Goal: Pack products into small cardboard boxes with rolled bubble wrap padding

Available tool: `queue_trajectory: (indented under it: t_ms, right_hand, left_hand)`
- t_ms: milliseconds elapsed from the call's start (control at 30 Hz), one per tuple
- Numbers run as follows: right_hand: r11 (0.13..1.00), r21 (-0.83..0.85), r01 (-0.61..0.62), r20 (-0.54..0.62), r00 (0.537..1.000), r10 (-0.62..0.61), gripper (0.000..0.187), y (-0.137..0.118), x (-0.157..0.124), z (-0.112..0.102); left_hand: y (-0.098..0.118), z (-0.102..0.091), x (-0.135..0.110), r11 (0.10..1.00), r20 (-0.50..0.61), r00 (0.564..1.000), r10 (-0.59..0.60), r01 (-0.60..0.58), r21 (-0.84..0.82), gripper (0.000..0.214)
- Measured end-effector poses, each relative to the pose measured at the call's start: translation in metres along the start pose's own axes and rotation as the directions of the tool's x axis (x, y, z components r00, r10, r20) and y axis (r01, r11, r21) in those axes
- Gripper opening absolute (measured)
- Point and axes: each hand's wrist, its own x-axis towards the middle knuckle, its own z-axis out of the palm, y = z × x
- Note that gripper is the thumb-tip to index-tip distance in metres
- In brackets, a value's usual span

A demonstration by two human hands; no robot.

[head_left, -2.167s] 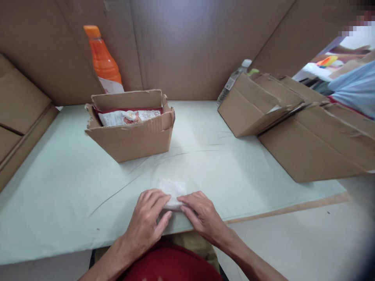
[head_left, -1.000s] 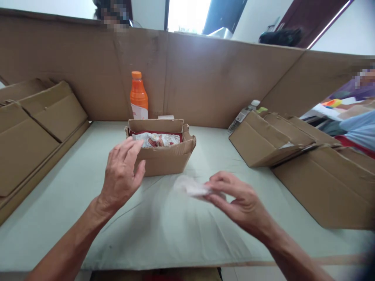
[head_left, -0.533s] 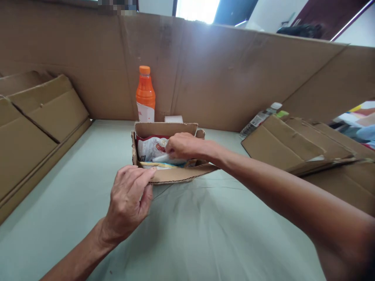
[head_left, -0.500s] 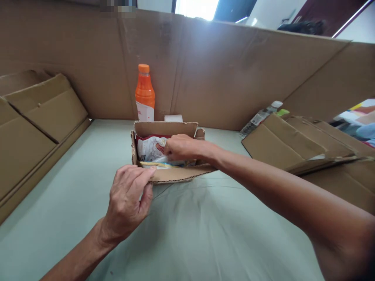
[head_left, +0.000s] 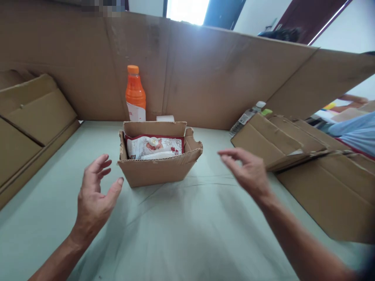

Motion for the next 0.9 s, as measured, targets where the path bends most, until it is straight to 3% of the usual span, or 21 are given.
queue_trajectory:
  t_ms: [67, 133, 200, 267, 333, 400, 500, 600, 700, 800, 900]
  right_hand:
    - [0.993, 0.087, -0.082, 0.157, 0.985, 0.068, 0.038, 0.01, -0.028, 0.021]
    - [0.974, 0.18, -0.139, 0.285, 0.955, 0.084, 0.059, 0.006, -0.039, 0.052]
    - [0.951, 0.249, -0.184, 0.352, 0.932, 0.089, 0.061, -0.005, -0.033, 0.08]
    - [0.937, 0.271, -0.222, 0.368, 0.923, 0.112, 0.051, -0.014, -0.019, 0.095]
    - [0.93, 0.271, -0.25, 0.331, 0.931, 0.154, 0.041, -0.013, -0.011, 0.093]
    - [0.927, 0.268, -0.263, 0.264, 0.945, 0.192, 0.035, -0.003, -0.02, 0.075]
    - [0.942, 0.197, -0.271, 0.122, 0.96, 0.251, 0.028, 0.011, -0.066, 0.034]
    - [0.97, 0.089, -0.228, 0.045, 0.973, 0.224, 0.028, 0.011, -0.132, 0.002]
    - [0.986, 0.095, -0.14, 0.134, 0.983, 0.127, 0.039, 0.004, -0.177, -0.011]
    - [0.971, 0.197, -0.138, 0.243, 0.966, 0.088, 0.089, 0.013, -0.183, -0.01]
    - [0.91, 0.358, -0.21, 0.343, 0.936, 0.081, 0.131, 0.026, -0.164, 0.0]
  left_hand:
    - [-0.014, 0.005, -0.004, 0.973, 0.089, 0.975, -0.202, 0.21, -0.098, 0.073]
    - [-0.023, 0.014, -0.004, 0.927, 0.155, 0.938, -0.311, 0.335, -0.167, 0.07]
    - [-0.025, 0.024, 0.0, 0.895, 0.185, 0.915, -0.357, 0.392, -0.213, 0.062]
    - [-0.02, 0.037, 0.007, 0.885, 0.175, 0.913, -0.368, 0.401, -0.235, 0.054]
    - [-0.01, 0.053, 0.011, 0.887, 0.148, 0.923, -0.356, 0.384, -0.258, 0.052]
    - [0.005, 0.071, 0.007, 0.878, 0.18, 0.923, -0.339, 0.379, -0.292, 0.055]
    - [0.028, 0.087, -0.018, 0.838, 0.347, 0.886, -0.308, 0.425, -0.342, 0.061]
    - [0.036, 0.071, -0.054, 0.819, 0.466, 0.827, -0.313, 0.484, -0.309, 0.061]
    - [0.029, 0.032, -0.078, 0.86, 0.453, 0.819, -0.354, 0.475, -0.186, 0.056]
    - [0.021, -0.003, -0.082, 0.913, 0.375, 0.849, -0.372, 0.407, -0.016, 0.051]
    - [0.015, -0.018, -0.082, 0.907, 0.329, 0.845, -0.421, 0.397, 0.141, 0.05]
